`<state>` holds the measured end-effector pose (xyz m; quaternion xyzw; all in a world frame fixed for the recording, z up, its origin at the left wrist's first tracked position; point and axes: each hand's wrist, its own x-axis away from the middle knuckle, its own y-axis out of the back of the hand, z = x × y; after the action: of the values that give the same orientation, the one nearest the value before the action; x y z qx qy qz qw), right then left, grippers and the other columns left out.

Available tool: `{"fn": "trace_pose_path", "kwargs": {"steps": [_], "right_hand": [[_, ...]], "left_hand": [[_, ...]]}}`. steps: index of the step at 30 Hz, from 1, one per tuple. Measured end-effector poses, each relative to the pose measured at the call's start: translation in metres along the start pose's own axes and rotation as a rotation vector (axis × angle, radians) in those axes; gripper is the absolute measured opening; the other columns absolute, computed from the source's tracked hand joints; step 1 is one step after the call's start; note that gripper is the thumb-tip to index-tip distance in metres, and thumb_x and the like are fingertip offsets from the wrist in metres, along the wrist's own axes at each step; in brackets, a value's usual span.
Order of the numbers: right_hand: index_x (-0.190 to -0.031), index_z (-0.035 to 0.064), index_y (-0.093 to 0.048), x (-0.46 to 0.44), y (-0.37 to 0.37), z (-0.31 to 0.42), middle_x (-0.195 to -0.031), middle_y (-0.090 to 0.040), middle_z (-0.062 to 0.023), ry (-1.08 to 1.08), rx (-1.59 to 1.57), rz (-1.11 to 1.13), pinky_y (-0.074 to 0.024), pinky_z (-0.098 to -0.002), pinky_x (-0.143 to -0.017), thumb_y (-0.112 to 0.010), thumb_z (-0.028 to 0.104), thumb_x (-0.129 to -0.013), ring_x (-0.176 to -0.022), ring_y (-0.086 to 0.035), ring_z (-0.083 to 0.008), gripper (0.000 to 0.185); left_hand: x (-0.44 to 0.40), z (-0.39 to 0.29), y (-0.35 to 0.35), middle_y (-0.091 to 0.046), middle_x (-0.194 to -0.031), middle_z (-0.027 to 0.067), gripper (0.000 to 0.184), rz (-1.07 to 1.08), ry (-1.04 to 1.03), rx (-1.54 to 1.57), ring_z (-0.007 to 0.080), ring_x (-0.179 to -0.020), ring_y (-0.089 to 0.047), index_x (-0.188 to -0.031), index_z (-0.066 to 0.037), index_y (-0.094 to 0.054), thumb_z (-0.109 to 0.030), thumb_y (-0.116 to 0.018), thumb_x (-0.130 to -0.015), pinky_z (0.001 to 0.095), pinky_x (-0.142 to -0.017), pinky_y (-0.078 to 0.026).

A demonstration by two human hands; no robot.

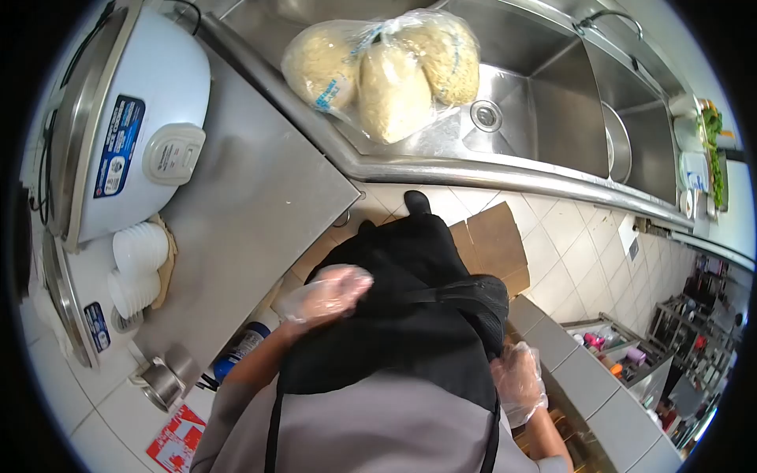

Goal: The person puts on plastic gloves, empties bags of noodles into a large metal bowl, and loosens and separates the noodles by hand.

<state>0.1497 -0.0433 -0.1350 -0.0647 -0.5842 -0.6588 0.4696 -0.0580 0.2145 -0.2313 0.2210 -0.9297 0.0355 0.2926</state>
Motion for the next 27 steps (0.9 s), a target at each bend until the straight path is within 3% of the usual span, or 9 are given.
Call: {"fn": "trace_pose_path", "kwargs": {"steps": [1, 3, 5, 9, 15, 19, 21, 23, 27], "right_hand": [[-0.067, -0.0014, -0.054, 0.009, -0.012, -0.007, -0.062, -0.053, -0.0188, -0.026, -0.114, -0.071, -0.0421, -0.0387, -0.056, -0.058, 0.009, -0.069, -0.062, -0.053, -0.0361, 0.011], [-0.067, 0.0001, -0.056, 0.018, -0.040, -0.031, -0.065, -0.056, -0.0172, -0.121, -0.154, 0.027, -0.0411, -0.0363, -0.055, -0.058, 0.008, -0.069, -0.062, -0.055, -0.0306, 0.008], [-0.068, 0.0006, -0.056, 0.025, -0.055, -0.032, -0.066, -0.057, -0.0167, -0.192, -0.214, 0.027, -0.0415, -0.0362, -0.056, -0.057, 0.009, -0.070, -0.063, -0.055, -0.0300, 0.009], [-0.070, 0.0016, -0.057, 0.033, -0.075, -0.030, -0.067, -0.058, -0.0157, -0.261, -0.274, 0.018, -0.0423, -0.0360, -0.057, -0.056, 0.011, -0.072, -0.064, -0.056, -0.0288, 0.010], [-0.072, 0.0030, -0.059, 0.019, -0.079, -0.029, -0.070, -0.060, -0.0141, -0.255, -0.262, 0.053, -0.0436, -0.0357, -0.059, -0.054, 0.014, -0.075, -0.065, -0.057, -0.0270, 0.012], [-0.074, 0.0040, -0.060, -0.003, -0.072, -0.030, -0.071, -0.061, -0.0131, -0.196, -0.214, 0.103, -0.0445, -0.0355, -0.060, -0.052, 0.015, -0.078, -0.066, -0.058, -0.0258, 0.015], [-0.075, 0.0045, -0.061, -0.017, -0.068, -0.030, -0.072, -0.061, -0.0126, -0.156, -0.187, 0.144, -0.0449, -0.0353, -0.061, -0.051, 0.016, -0.079, -0.066, -0.058, -0.0252, 0.016], [-0.076, 0.0050, -0.062, -0.031, -0.065, -0.031, -0.073, -0.062, -0.0121, -0.117, -0.155, 0.195, -0.0453, -0.0352, -0.062, -0.051, 0.017, -0.080, -0.066, -0.058, -0.0246, 0.017], [-0.077, 0.0060, -0.063, -0.058, -0.055, -0.039, -0.074, -0.063, -0.0110, -0.019, -0.045, 0.379, -0.0462, -0.0350, -0.063, -0.049, 0.019, -0.082, -0.067, -0.059, -0.0234, 0.019]], "left_hand": [[-0.017, 0.006, -0.013, -0.045, -0.059, -0.0016, 0.028, -0.013, -0.154, -0.201, 0.0081, -0.052, -0.044, -0.069, -0.007, -0.052, -0.026, -0.049, -0.090, 0.0253, -0.046, -0.038], [-0.050, 0.010, -0.034, -0.044, -0.056, 0.0001, 0.035, 0.126, -0.353, -0.078, 0.0094, -0.050, -0.045, -0.064, -0.006, -0.049, -0.030, -0.049, -0.090, 0.0271, -0.045, -0.037], [-0.064, -0.033, -0.048, -0.046, -0.054, 0.0060, 0.036, 0.243, -0.320, -0.137, 0.0183, -0.047, -0.047, -0.062, -0.004, -0.050, -0.029, -0.050, -0.087, 0.0331, -0.045, -0.037], [-0.106, -0.032, -0.120, -0.054, -0.060, 0.0183, 0.028, 0.029, -0.573, -0.386, 0.0361, -0.056, -0.053, -0.059, -0.001, -0.055, -0.021, -0.050, -0.078, 0.0443, -0.053, -0.042], [-0.142, -0.015, -0.095, -0.059, -0.084, 0.0178, 0.029, 0.246, -0.170, -0.713, 0.0345, -0.079, -0.058, -0.078, -0.002, -0.062, -0.026, -0.048, -0.082, 0.0429, -0.068, -0.047], [-0.055, -0.052, -0.009, -0.053, -0.089, 0.0121, 0.027, 0.137, -0.404, -0.676, 0.0312, -0.085, -0.054, -0.097, -0.009, -0.054, -0.031, -0.053, -0.082, 0.0397, -0.070, -0.045], [-0.024, -0.018, 0.016, -0.054, -0.088, 0.0122, 0.025, 0.050, -0.441, -0.649, 0.0309, -0.085, -0.054, -0.098, -0.011, -0.054, -0.028, -0.055, -0.081, 0.0392, -0.068, -0.045], [-0.012, -0.014, 0.035, -0.055, -0.086, 0.0116, 0.024, 0.140, -0.412, -0.699, 0.0302, -0.084, -0.055, -0.099, -0.013, -0.055, -0.026, -0.057, -0.079, 0.0385, -0.067, -0.046], [-0.005, 0.038, 0.027, -0.056, -0.085, 0.0102, 0.021, -0.030, -0.222, -0.903, 0.0304, -0.080, -0.056, -0.099, -0.015, -0.057, -0.023, -0.056, -0.080, 0.0392, -0.065, -0.045]]}}
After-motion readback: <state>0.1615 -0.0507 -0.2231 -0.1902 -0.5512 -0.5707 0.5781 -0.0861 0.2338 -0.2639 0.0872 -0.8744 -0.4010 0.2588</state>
